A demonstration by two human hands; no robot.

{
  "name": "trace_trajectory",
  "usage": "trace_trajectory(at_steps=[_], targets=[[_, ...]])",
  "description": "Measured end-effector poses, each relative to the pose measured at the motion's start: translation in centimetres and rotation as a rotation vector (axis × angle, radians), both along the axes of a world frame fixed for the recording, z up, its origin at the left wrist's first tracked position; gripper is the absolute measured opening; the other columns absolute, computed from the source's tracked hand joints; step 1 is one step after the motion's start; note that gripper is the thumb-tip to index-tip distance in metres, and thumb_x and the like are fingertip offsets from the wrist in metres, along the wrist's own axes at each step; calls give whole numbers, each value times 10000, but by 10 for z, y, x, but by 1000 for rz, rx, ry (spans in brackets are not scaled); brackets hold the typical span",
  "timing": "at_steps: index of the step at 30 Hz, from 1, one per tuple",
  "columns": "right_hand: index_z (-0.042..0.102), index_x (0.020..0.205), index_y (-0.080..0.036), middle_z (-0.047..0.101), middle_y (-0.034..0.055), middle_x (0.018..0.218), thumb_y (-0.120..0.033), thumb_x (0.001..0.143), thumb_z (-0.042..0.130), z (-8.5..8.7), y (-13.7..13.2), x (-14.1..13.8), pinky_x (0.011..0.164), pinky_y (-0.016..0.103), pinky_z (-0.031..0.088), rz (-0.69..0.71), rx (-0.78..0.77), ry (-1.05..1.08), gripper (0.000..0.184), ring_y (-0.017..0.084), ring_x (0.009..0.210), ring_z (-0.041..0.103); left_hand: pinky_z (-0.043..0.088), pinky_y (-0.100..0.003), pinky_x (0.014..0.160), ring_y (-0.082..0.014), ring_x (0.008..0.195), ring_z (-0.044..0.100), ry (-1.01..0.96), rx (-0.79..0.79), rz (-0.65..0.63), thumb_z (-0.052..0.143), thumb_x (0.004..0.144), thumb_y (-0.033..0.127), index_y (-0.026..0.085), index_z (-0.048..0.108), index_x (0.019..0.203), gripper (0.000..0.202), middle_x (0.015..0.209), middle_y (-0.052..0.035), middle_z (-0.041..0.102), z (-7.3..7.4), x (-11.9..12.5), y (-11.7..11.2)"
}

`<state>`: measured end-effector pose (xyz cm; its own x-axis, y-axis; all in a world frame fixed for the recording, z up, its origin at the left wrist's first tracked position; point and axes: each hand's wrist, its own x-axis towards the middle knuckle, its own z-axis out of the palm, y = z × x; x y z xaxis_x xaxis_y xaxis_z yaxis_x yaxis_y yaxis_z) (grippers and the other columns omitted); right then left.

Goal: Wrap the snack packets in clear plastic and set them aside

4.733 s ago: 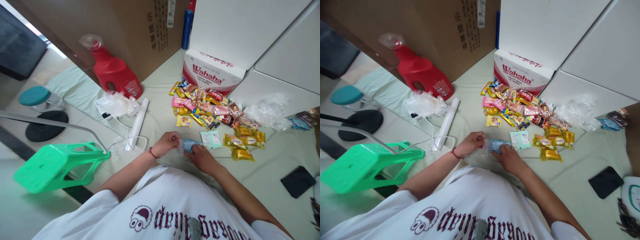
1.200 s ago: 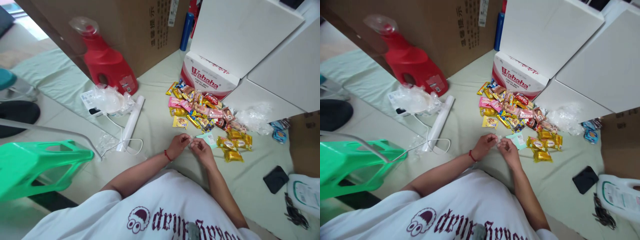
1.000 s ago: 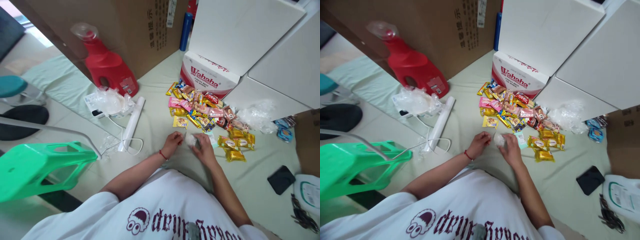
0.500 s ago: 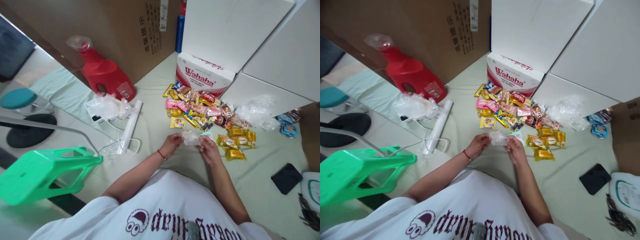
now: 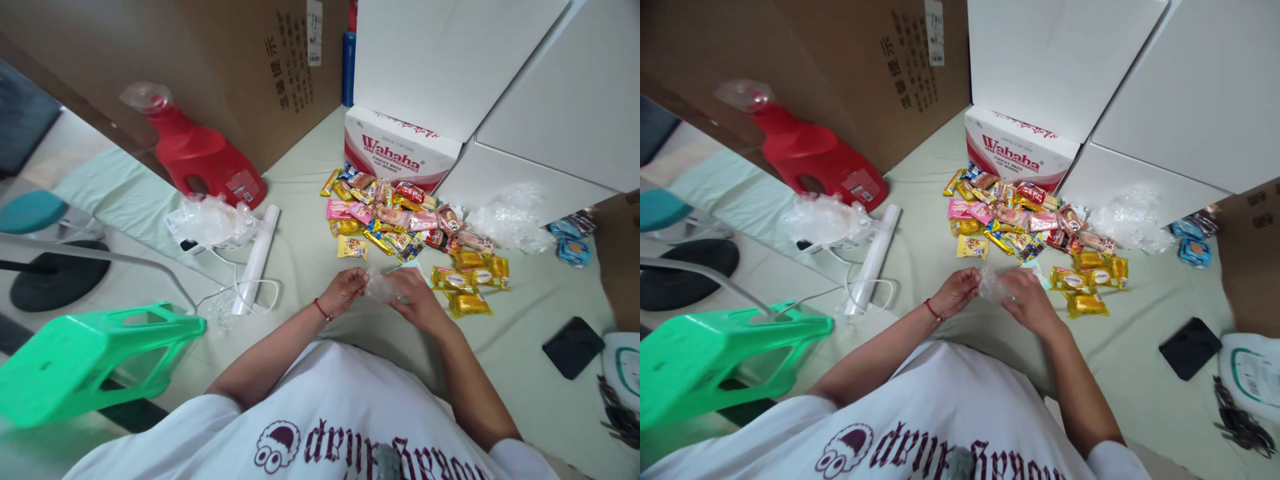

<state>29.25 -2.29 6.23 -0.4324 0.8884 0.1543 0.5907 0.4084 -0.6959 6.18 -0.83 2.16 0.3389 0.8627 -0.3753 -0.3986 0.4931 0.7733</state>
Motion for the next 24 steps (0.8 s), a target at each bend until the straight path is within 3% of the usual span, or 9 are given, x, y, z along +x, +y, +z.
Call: trace_trajectory(at_steps=[2,4,7,11,13,15,19,21,24], targets=[[766,991,-260,740,75,944,-505,962,613,-4,5,-8,938,440,504,-11,-113,99,290,258,945,649,286,-207,529,-48,533,366,5,4,-8,932,570,646,172,523,686,636,597,81,436,0,-4,0],[744,896,-246,710,41,832,-555,928,647,-10,7,-11,795,367,513,-201,-227,298,326,212,789,622,281,-213,530,-49,526,351,-2,14,-17,925,558,669,176,522,683,649,591,82,426,-2,-12,0],[683,824,-220,624,-11,711,-638,783,767,-15,8,-8,602,273,427,-460,-441,626,429,143,614,516,307,-219,550,-60,547,389,-10,27,-53,950,530,631,170,566,692,622,611,65,468,-7,-26,3],[622,766,-211,539,-45,640,-624,655,856,-18,6,-6,519,246,339,-552,-647,773,488,112,536,433,324,-227,562,-72,565,429,138,110,-125,932,582,542,159,628,726,511,644,40,535,-10,-41,13],[624,785,-213,521,-53,635,-620,677,841,-19,4,-8,522,246,328,-589,-604,783,474,111,539,415,315,-223,552,-69,556,427,261,162,-41,907,616,513,168,614,745,470,657,45,548,-6,-43,15],[633,803,-212,495,-59,632,-607,739,804,-20,0,-11,541,244,317,-635,-467,768,435,109,557,392,297,-217,530,-63,533,408,313,192,21,866,680,514,180,588,761,442,638,59,523,5,-39,12],[669,839,-214,477,-59,633,-532,806,780,-12,-7,-22,574,249,333,-652,-229,622,339,115,589,393,289,-211,478,-70,499,416,165,157,-150,748,805,622,186,591,820,463,619,50,524,29,-12,-4],[708,958,-224,561,-43,694,-505,807,787,-6,-11,-28,598,260,387,-574,-252,564,329,126,608,455,366,-212,510,-96,576,525,108,155,-211,768,778,650,181,615,863,500,704,12,608,35,7,-9],[683,1233,-261,683,-8,877,-482,802,798,0,-14,-29,694,292,485,-411,-383,591,498,159,726,594,482,-255,643,-127,685,613,63,173,-183,863,666,632,170,635,859,550,766,-5,658,30,30,-7]])
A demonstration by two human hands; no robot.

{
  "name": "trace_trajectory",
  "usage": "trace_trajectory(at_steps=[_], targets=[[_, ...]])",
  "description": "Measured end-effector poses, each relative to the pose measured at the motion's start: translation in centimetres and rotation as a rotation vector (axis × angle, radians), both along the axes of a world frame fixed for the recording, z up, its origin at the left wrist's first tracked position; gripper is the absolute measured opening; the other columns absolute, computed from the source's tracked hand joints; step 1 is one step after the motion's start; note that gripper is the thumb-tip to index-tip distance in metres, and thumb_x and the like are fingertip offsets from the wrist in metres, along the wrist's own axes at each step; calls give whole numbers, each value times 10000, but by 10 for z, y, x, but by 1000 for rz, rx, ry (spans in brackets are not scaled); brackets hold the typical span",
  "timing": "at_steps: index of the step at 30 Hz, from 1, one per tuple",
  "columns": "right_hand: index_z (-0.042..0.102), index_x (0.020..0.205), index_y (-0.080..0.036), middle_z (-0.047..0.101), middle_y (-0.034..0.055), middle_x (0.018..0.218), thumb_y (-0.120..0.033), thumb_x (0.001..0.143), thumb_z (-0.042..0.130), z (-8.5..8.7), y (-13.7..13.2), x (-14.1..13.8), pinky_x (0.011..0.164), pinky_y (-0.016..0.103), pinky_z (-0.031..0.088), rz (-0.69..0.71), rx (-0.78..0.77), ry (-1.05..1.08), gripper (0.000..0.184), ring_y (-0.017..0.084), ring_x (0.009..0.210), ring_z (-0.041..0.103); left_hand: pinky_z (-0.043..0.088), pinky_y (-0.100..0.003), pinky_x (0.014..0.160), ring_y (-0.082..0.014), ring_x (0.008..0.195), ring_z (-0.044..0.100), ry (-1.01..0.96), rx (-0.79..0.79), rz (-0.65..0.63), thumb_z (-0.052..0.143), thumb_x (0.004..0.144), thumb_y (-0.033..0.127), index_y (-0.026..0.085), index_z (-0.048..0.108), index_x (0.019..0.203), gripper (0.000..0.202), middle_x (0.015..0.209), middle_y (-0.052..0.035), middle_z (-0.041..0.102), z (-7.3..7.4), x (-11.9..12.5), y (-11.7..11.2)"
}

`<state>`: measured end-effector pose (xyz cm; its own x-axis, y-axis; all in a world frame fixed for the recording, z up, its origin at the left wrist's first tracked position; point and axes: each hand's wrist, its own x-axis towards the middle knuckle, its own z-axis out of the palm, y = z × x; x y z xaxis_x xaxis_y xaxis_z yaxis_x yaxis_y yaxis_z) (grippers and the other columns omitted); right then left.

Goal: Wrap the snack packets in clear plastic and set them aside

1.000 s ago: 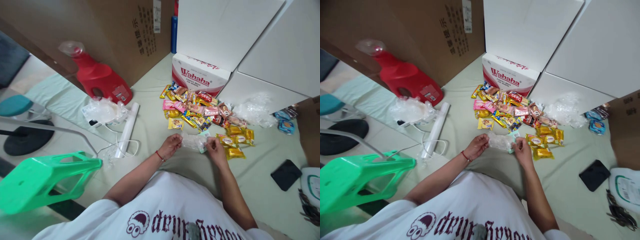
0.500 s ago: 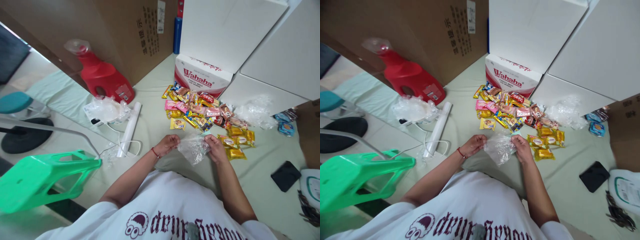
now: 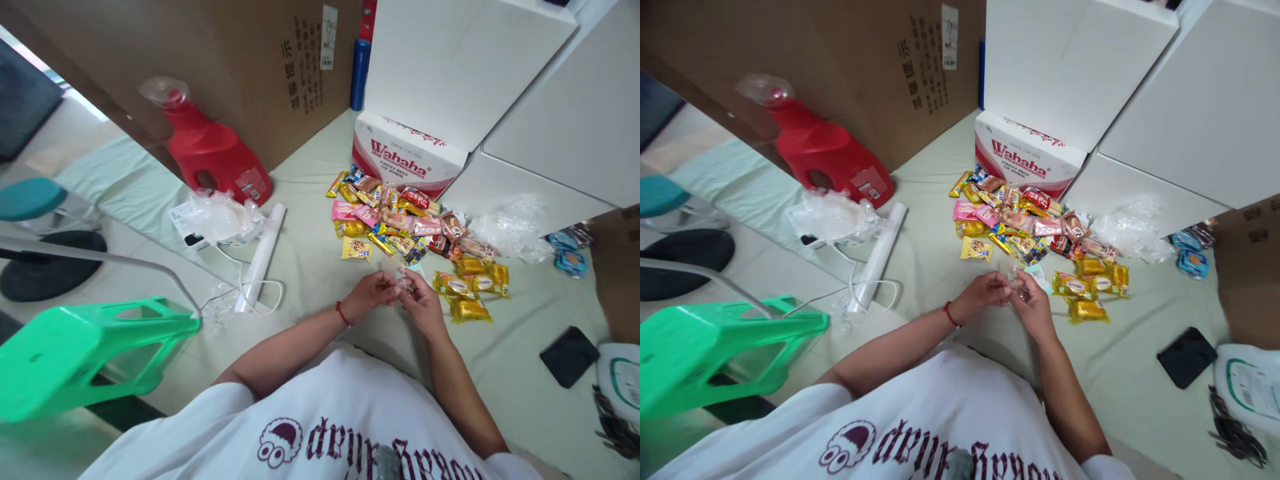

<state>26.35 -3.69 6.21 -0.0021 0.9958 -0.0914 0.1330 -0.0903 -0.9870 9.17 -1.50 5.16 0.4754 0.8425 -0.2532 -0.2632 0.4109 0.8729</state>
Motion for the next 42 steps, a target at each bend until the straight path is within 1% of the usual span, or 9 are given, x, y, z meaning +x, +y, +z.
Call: trace_trajectory(at_steps=[7,16,22,27,30,34,37,39,42], targets=[[711,1237,-259,730,3,898,-446,710,891,-4,-8,22,709,299,508,-46,-110,167,587,160,760,640,447,-243,651,-123,664,605,85,-33,117,860,673,546,155,672,779,446,690,-4,666,-23,-6,9],[736,971,-237,727,8,817,-470,670,905,-2,-4,17,772,334,564,-268,-69,303,417,164,757,670,546,-263,756,-132,821,662,-92,-121,287,860,710,492,185,590,801,418,832,0,663,-8,-10,5],[721,889,-226,694,-1,785,-464,622,923,-20,-17,39,694,315,570,-360,-145,277,411,147,694,623,592,-331,816,-159,838,716,-282,-325,452,837,694,288,196,532,783,331,827,1,683,-19,-31,16],[714,937,-215,692,28,822,-516,701,837,-36,-32,72,753,388,566,-414,-117,-17,402,196,735,622,597,-313,830,-165,812,714,-362,-461,513,723,705,208,197,473,613,267,727,-31,675,-29,-48,24],[724,1071,-207,721,105,1021,-526,816,751,-21,-28,80,975,522,509,-433,142,-480,409,285,967,648,599,-312,810,-140,721,678,-371,-416,479,731,681,200,188,525,616,215,646,4,617,-30,-51,23],[495,1516,-227,554,169,1480,-535,876,726,10,10,52,1209,595,287,-111,506,-824,746,372,1453,403,603,-335,801,-164,792,696,-324,-319,407,763,641,227,166,598,652,176,760,-24,691,-26,-49,16],[316,1632,-208,578,157,1469,-486,848,764,19,53,22,1226,599,250,300,513,-796,945,362,1532,298,600,-338,788,-192,863,713,-266,-234,365,758,607,218,156,590,629,181,879,-51,730,-23,-50,11],[463,1556,-233,706,111,1252,-382,873,731,22,76,12,1201,596,271,497,467,-772,749,339,1441,437,596,-324,770,-191,857,718,-210,-220,353,765,603,219,154,589,637,190,857,-44,722,-24,-56,9],[742,1158,-248,745,72,1012,-277,920,673,35,80,16,1115,506,364,618,507,-839,249,296,1238,579,595,-290,745,-157,790,717,-89,-264,410,791,635,254,160,578,675,237,756,-9,678,-28,-65,10]])
